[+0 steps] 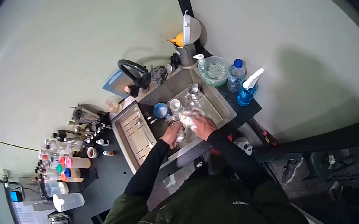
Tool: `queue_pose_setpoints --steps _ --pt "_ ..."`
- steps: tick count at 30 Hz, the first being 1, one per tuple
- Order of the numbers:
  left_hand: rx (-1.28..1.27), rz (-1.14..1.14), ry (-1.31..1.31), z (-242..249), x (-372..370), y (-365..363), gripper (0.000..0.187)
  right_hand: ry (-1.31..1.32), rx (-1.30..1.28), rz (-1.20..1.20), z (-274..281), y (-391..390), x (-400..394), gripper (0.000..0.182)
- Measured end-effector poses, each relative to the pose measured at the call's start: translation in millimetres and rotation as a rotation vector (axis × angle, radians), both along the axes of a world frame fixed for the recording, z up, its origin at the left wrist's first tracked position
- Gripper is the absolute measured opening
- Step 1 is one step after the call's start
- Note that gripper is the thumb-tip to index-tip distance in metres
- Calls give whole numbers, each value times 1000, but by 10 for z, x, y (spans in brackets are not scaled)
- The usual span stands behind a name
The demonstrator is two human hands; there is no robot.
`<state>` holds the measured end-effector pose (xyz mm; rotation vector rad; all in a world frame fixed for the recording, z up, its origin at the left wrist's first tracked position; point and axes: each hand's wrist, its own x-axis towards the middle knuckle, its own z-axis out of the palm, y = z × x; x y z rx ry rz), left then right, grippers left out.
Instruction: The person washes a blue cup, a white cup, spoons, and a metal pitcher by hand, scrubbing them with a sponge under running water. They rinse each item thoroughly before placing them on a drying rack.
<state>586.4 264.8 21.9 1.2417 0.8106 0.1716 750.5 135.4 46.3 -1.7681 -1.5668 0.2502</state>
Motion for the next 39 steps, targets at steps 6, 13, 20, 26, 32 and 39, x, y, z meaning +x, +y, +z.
queue_pose_setpoints --steps 6,13,20,26,32,39 --pt "-429 200 -138 371 -84 -181 19 -262 -177 43 -119 374 237 42" --pt "-448 196 -220 914 166 -97 24 -170 -259 76 -470 279 325 47" --pt "-299 142 -123 668 279 85 19 230 159 -273 -58 382 321 55" --pt "-387 78 -145 493 330 -34 15 69 -161 -246 15 308 377 57" --pt "-466 128 -125 517 228 -142 14 -94 -251 -131 40 223 433 45" --pt "-508 78 -152 546 65 -139 19 -93 -172 -71 -223 412 485 37"
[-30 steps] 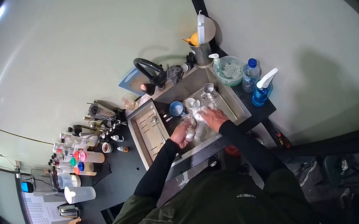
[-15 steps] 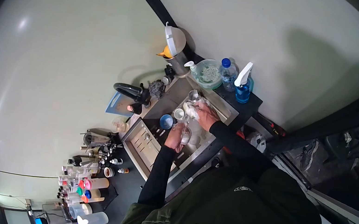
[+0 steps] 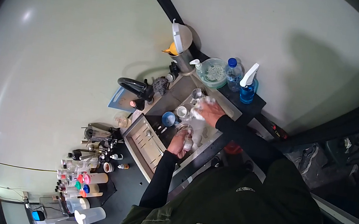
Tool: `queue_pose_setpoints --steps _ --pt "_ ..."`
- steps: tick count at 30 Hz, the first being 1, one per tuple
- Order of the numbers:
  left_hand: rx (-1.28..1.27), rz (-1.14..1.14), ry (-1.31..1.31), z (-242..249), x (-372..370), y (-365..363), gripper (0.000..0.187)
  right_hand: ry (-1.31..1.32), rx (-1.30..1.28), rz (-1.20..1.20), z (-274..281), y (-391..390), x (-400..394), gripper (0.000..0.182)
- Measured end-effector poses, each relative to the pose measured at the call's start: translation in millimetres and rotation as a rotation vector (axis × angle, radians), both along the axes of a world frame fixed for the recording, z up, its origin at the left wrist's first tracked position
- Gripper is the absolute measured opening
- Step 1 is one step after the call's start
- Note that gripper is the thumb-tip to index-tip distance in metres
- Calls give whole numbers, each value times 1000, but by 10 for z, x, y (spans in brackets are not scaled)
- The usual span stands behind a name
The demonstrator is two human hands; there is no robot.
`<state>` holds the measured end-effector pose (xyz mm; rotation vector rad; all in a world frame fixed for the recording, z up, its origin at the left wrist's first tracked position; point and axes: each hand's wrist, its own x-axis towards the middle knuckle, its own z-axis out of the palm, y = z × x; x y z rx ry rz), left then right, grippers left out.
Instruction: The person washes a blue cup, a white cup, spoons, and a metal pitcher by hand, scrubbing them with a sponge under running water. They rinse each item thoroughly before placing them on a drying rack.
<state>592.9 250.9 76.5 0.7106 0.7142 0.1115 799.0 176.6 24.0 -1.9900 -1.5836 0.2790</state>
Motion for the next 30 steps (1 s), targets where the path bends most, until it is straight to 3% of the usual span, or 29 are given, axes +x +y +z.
queue_pose_setpoints --steps 2,3,4,6,8,10,11,12,13,14,15,16,17,19,21,24,25,27,29,30 --pt "15 -8 -33 143 -20 -61 20 155 21 -155 341 -36 55 34" --pt "4 10 -53 237 -11 -85 21 402 184 -97 545 -25 44 31" --pt "-7 31 -73 294 -8 -87 22 398 182 -87 514 11 24 31" --pt "34 93 -84 312 36 -117 24 2034 170 23 434 55 -98 30" --pt "77 163 -99 264 73 -119 26 2153 76 14 429 20 -316 27" --pt "177 36 -89 54 28 -67 29 2212 8 152 308 -25 -459 30" --pt "367 -48 -38 -267 -48 70 34 2205 -25 161 249 -5 -505 30" --pt "363 -19 -41 -344 -73 50 34 1888 -110 62 194 23 -547 29" --pt "518 18 25 -374 -56 -25 39 1565 -180 -21 138 41 -585 29" --pt "642 20 134 -393 -67 -66 44 1557 -205 -7 77 34 -605 29" --pt "758 19 252 -416 -78 -108 49 748 -60 194 12 0 -608 30" --pt "1247 -381 456 -800 -180 63 50 -63 92 366 -34 -39 -626 32" --pt "1308 -365 476 -1017 -213 64 50 316 -108 252 19 -84 -640 33" --pt "1361 -340 486 -1151 -153 8 51 300 -150 237 270 -214 -593 33" --pt "1213 -265 497 -1147 -60 -20 47 277 -263 150 434 -283 -554 32" --pt "1003 -312 563 -1613 51 223 43 279 -238 -14 247 -344 -494 33" --pt "1125 -244 563 -1648 84 320 42 275 -251 -31 310 -392 -482 33" --pt "1213 -324 548 -2026 117 608 41 377 -213 -268 559 -479 -476 34" --pt "1563 -773 573 -2080 247 791 42 399 -185 -337 322 -602 -363 37" --pt "1551 -791 554 -2299 334 909 42 424 -141 -390 223 -670 -321 40"
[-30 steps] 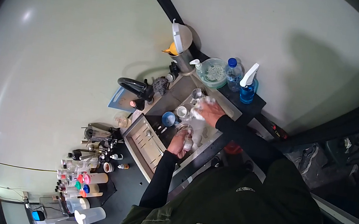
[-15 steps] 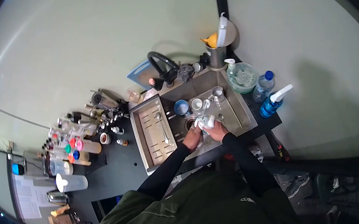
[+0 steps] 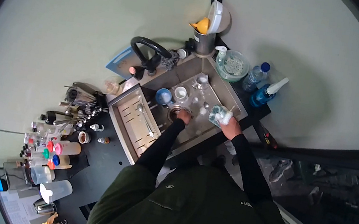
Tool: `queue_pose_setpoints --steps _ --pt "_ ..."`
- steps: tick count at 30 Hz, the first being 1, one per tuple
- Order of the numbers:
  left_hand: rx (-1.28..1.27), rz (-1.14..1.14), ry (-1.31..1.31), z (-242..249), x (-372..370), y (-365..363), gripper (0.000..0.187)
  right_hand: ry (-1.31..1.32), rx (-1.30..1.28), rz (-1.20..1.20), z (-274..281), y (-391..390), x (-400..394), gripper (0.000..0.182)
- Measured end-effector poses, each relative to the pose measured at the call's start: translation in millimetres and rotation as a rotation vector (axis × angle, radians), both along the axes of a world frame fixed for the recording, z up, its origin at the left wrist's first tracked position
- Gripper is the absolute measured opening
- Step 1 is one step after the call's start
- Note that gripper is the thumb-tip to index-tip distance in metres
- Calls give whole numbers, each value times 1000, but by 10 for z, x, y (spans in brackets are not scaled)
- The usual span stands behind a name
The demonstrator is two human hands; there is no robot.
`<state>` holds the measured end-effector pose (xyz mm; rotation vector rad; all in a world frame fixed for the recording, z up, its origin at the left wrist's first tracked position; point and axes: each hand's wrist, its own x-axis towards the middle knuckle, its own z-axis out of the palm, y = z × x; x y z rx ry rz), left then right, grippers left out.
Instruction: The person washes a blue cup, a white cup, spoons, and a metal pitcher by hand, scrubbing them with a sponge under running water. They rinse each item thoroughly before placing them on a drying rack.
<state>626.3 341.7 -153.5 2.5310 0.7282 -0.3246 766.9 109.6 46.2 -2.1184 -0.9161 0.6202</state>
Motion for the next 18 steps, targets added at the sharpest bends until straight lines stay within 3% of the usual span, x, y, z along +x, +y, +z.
queue_pose_setpoints --steps 2,3,6,7,9,10,12,13,15,16,18 --pt "47 -310 -15 -899 185 219 41 -22 101 -13 49 -132 1 39" --pt "29 -325 -15 -1308 273 293 41 54 88 -42 110 -192 -2 38" --pt "-41 445 80 -337 395 -74 43 177 44 -126 126 -365 -31 40" --pt "49 557 37 -132 449 -209 44 252 68 -199 188 -402 -74 39" --pt "200 516 -145 185 497 -470 49 394 185 -288 236 -449 -157 39" --pt "189 510 -139 31 551 -529 49 396 174 -298 219 -464 -202 39" --pt "-97 306 65 -408 727 -588 48 452 280 -359 206 -492 -247 38" --pt "-107 301 62 -308 767 -665 48 350 156 -301 266 -533 -244 39" --pt "-214 277 217 99 908 -784 53 366 254 -252 176 -567 -263 40" --pt "-221 276 193 111 981 -811 53 392 356 -197 157 -570 -261 41" --pt "-147 350 242 45 1072 -843 49 406 296 -203 332 -572 -301 42"
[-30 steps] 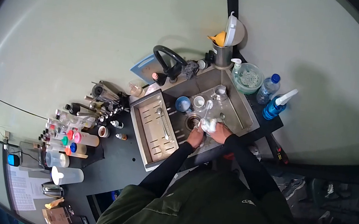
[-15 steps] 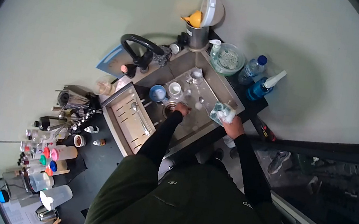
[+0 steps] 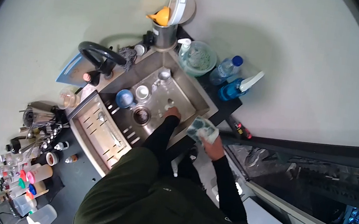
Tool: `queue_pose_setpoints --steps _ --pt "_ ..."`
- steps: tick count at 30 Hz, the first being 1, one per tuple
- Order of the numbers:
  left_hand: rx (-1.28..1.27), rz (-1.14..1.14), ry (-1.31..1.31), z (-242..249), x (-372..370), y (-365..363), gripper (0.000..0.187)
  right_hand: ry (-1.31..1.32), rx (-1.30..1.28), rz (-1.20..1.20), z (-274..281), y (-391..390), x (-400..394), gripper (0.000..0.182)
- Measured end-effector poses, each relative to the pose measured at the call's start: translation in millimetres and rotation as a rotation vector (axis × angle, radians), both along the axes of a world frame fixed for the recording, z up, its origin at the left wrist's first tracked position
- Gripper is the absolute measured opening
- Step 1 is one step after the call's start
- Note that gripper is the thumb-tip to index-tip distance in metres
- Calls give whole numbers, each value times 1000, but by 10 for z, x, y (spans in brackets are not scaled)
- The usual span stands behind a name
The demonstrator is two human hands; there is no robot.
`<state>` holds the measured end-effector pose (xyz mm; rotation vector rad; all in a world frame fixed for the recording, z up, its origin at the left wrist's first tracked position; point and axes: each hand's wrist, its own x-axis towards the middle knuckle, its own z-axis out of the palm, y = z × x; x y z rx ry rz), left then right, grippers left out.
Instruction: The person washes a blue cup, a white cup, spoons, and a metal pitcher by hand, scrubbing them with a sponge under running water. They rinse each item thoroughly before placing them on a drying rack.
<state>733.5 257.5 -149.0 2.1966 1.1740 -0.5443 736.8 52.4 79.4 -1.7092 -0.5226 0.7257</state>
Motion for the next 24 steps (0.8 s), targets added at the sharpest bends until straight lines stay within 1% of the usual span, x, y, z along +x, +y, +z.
queue_pose_setpoints --steps 1,2,4,6,7,8,10,11,13,14,16,18,20,22,23,24 --pt "-7 -1 -22 67 25 1 49 109 -7 -46 152 47 -28 41" --pt "-24 0 -11 160 11 22 48 90 -13 -47 117 29 -7 41" --pt "-39 13 -13 265 -38 24 48 17 -87 53 -22 -7 44 40" --pt "66 -30 5 258 -89 34 38 18 -47 48 11 27 56 39" --pt "110 -140 24 310 -140 37 28 2 -39 62 46 47 67 38" --pt "113 -120 19 245 -186 19 28 -10 -32 80 63 54 65 38" --pt "327 -317 -6 120 -257 21 17 -33 -47 127 -37 26 104 38" --pt "325 -288 -1 59 -285 30 17 -71 -41 151 -44 31 117 38" --pt "424 -410 -92 -54 -357 15 18 -105 -38 203 -76 58 108 37" --pt "421 -385 -87 -99 -391 12 18 -59 -30 197 -92 72 105 36" --pt "397 -462 -131 -172 -411 39 19 -18 -21 208 -135 96 111 35" --pt "390 -437 -131 -325 -422 45 19 -54 -46 244 -218 125 124 35" --pt "388 -405 -128 -364 -433 88 20 -97 -63 284 -293 149 155 37" --pt "319 -328 -173 -352 -435 79 21 -66 -53 233 -383 172 166 38" --pt "320 -305 -164 -331 -432 72 21 -36 -15 243 -202 237 128 39" --pt "296 -350 -140 -310 -445 53 20 -26 -14 265 -212 248 112 39"
